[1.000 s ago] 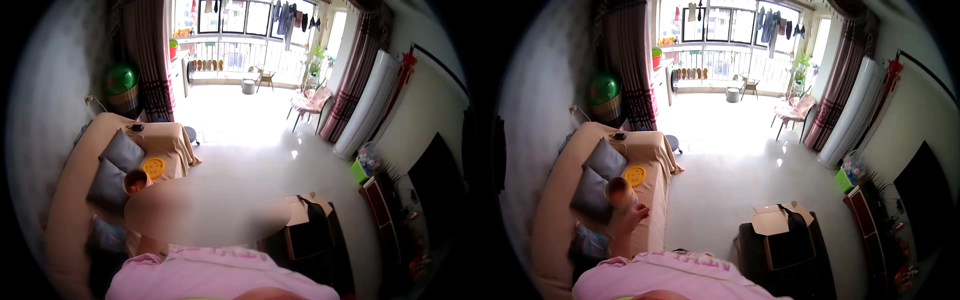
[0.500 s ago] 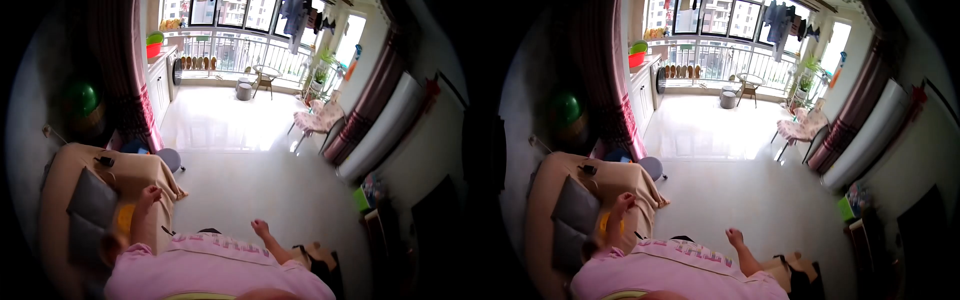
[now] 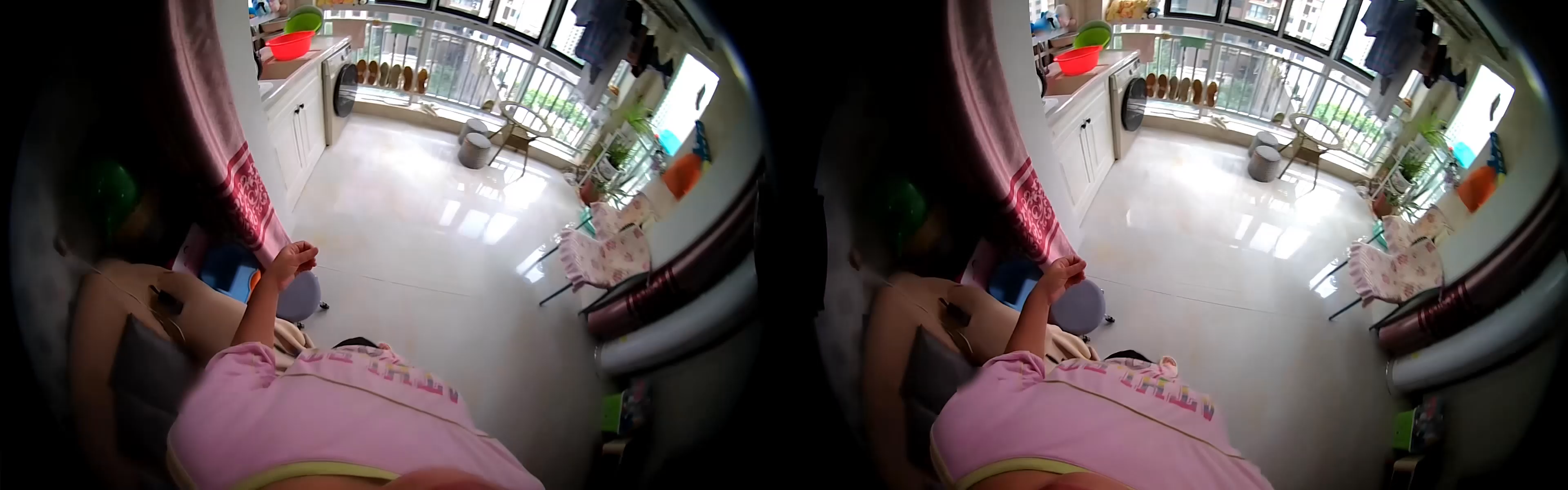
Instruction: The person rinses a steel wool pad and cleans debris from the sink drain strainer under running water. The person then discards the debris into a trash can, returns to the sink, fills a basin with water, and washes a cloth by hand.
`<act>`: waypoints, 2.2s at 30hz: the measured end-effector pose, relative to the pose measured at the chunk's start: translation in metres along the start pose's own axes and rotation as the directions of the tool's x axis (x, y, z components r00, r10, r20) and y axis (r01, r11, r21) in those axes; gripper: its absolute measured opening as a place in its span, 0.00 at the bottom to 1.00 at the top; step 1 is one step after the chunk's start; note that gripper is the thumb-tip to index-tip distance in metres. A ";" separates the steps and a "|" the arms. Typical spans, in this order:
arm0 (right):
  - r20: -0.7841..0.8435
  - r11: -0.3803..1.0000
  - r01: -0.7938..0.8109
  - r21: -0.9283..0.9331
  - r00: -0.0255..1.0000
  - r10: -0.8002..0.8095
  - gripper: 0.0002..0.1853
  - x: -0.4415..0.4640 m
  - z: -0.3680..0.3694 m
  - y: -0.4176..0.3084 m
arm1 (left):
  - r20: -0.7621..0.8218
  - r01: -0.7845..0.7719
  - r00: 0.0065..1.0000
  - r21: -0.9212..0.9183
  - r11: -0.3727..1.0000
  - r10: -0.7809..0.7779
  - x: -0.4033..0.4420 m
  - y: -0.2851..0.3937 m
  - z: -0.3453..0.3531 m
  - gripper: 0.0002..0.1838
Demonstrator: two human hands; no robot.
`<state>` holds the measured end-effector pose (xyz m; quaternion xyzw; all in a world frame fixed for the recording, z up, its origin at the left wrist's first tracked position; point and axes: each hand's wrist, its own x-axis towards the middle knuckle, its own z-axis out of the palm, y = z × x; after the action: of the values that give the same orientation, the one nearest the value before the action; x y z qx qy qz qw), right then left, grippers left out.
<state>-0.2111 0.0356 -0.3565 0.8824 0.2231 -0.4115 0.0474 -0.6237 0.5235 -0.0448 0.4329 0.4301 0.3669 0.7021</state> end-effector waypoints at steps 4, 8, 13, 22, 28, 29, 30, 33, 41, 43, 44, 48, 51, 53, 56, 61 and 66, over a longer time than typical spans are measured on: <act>0.023 0.839 0.309 -0.447 0.942 -0.335 0.10 0.104 -0.120 -0.141 | -0.120 -0.004 0.993 -0.064 0.998 -0.003 0.095 0.024 -0.030 0.07; -0.325 0.863 0.490 0.119 0.841 -0.433 0.10 0.225 -0.267 -0.393 | -0.249 -0.064 0.968 -0.079 0.995 0.042 0.181 0.068 -0.062 0.05; -0.514 0.423 0.807 0.412 0.590 -0.623 0.11 0.206 -0.406 -0.674 | -0.326 -0.134 0.940 -0.093 0.987 0.097 0.317 0.106 -0.118 0.04; -0.009 0.737 0.294 0.609 0.931 -0.364 0.06 0.334 -0.384 -0.781 | -0.323 -0.172 0.932 0.001 0.985 0.163 0.548 0.257 -0.179 0.07; 0.086 0.763 0.118 0.636 0.971 -0.222 0.04 0.530 -0.425 -0.869 | -0.411 -0.289 0.871 0.012 0.957 0.268 0.688 0.314 -0.231 0.06; 0.109 0.780 0.106 0.616 0.970 -0.218 0.04 0.545 -0.446 -0.935 | -0.433 -0.310 0.856 0.008 0.951 0.283 0.707 0.325 -0.243 0.06; 0.065 0.802 0.247 0.544 0.940 -0.334 0.05 0.550 -0.472 -0.986 | -0.450 -0.308 0.850 -0.004 0.951 0.273 0.721 0.333 -0.250 0.06; -0.004 0.695 0.511 0.506 0.807 -0.590 0.09 0.504 -0.539 -1.200 | -0.502 -0.340 0.822 -0.056 0.939 0.268 0.760 0.356 -0.269 0.06; 0.034 0.247 0.842 0.480 0.263 -0.964 0.12 0.346 -0.534 -1.636 | -0.652 -0.330 0.726 -0.050 0.943 0.219 0.843 0.391 -0.371 0.07; 0.107 0.183 0.803 0.567 0.149 -0.983 0.11 0.302 -0.508 -1.697 | -0.690 -0.328 0.684 -0.001 0.945 0.237 0.854 0.405 -0.406 0.06; 0.157 0.182 0.798 0.575 0.110 -0.981 0.11 0.285 -0.494 -1.724 | -0.718 -0.326 0.658 0.001 0.946 0.227 0.861 0.408 -0.421 0.06; 0.289 0.072 0.845 0.531 -0.100 -0.952 0.12 0.220 -0.453 -1.798 | -0.786 -0.322 0.587 -0.007 0.947 0.194 0.881 0.424 -0.458 0.07; 0.314 -0.019 0.842 0.539 -0.222 -0.923 0.12 0.178 -0.450 -1.853 | -0.806 -0.298 0.561 0.017 0.954 0.190 0.889 0.439 -0.480 0.08; 0.350 -0.029 0.798 0.602 -0.297 -0.888 0.12 0.150 -0.456 -1.896 | -0.824 -0.272 0.538 0.028 0.962 0.176 0.893 0.445 -0.488 0.09; 0.279 -0.196 0.773 0.603 -0.434 -0.856 0.11 0.103 -0.461 -1.971 | -0.864 -0.245 0.479 0.034 0.969 0.152 0.900 0.448 -0.501 0.09; 0.305 -0.436 0.806 0.400 -0.565 -0.766 0.13 0.071 -0.406 -2.134 | -0.956 -0.138 0.292 -0.017 0.990 0.024 0.915 0.453 -0.506 0.10; 0.299 -0.676 0.504 -0.537 -0.635 -0.712 0.25 0.118 -0.419 -2.241 | -0.971 -0.172 0.239 -0.059 0.983 -0.016 0.953 0.462 -0.509 0.12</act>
<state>-0.8193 2.1970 0.0548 0.1815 0.9670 0.0545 -0.1705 -0.8154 1.6825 -0.0206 0.0812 0.7189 0.6216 0.3003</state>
